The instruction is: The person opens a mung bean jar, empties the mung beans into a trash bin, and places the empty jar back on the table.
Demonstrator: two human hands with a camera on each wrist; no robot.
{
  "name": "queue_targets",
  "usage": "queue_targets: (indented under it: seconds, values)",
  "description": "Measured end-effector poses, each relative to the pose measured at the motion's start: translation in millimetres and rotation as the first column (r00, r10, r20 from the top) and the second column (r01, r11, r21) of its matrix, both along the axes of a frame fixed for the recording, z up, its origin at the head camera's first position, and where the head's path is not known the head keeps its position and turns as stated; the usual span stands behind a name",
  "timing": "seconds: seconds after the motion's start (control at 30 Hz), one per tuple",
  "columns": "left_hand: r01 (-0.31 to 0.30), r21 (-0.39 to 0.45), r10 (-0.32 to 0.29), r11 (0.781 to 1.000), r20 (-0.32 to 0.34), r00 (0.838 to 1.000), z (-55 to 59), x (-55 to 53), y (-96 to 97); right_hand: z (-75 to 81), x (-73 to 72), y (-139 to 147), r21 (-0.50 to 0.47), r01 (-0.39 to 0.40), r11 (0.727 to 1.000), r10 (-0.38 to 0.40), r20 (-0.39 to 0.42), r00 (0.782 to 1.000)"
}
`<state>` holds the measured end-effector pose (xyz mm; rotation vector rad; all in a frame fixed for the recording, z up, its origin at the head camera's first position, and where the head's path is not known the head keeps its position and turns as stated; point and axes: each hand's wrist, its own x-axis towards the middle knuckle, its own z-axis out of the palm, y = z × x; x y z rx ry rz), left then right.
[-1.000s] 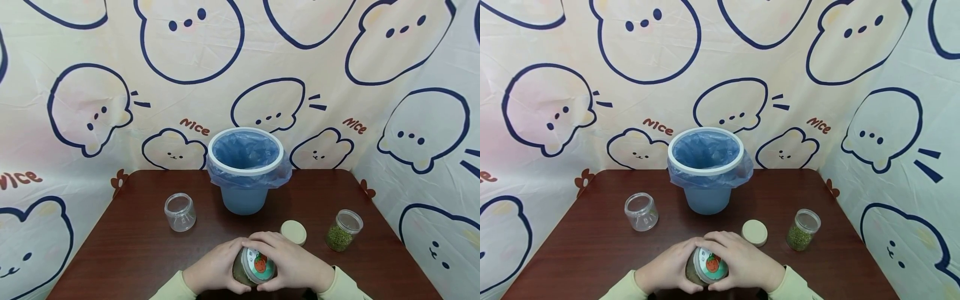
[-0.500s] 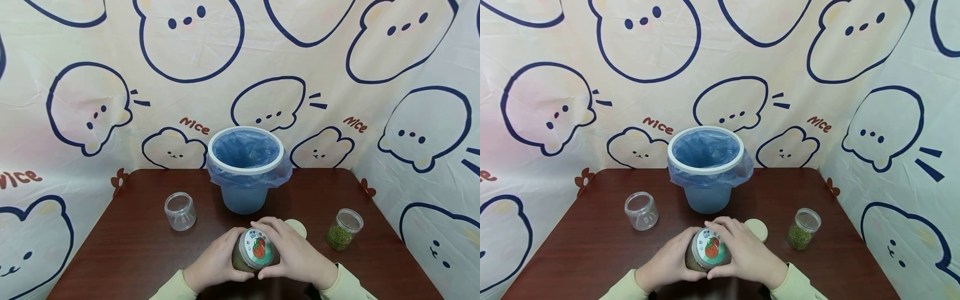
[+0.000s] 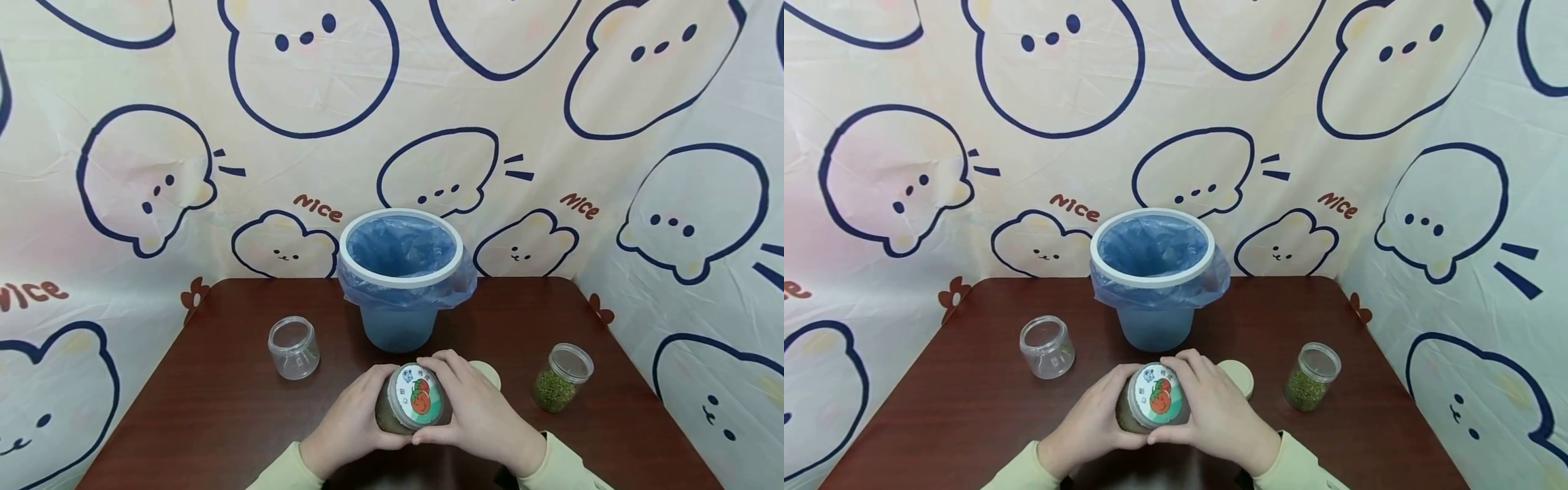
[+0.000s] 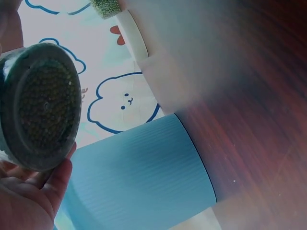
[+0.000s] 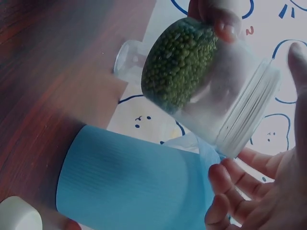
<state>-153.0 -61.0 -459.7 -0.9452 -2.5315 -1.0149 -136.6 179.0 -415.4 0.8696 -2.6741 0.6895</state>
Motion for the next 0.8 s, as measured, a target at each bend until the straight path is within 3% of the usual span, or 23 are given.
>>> queue_targets:
  seconds: [0.23,0.6,0.8]
  values:
    - [0.012,0.004,-0.012,1.000,0.005,1.000,0.9,-5.2,2.0,2.7,-4.7,3.1,-0.013,-0.028,1.000,0.028,0.057,0.998]
    - [0.069,-0.013,-0.068,0.998,0.037,0.997,0.7,-7.4,2.4,11.3,-12.2,16.0,0.058,-0.218,0.974,0.210,0.125,0.970]
    - [0.083,-0.021,-0.082,0.996,0.039,0.996,-1.9,-6.5,2.9,14.3,-12.8,18.5,0.106,-0.291,0.951,0.281,0.102,0.954]
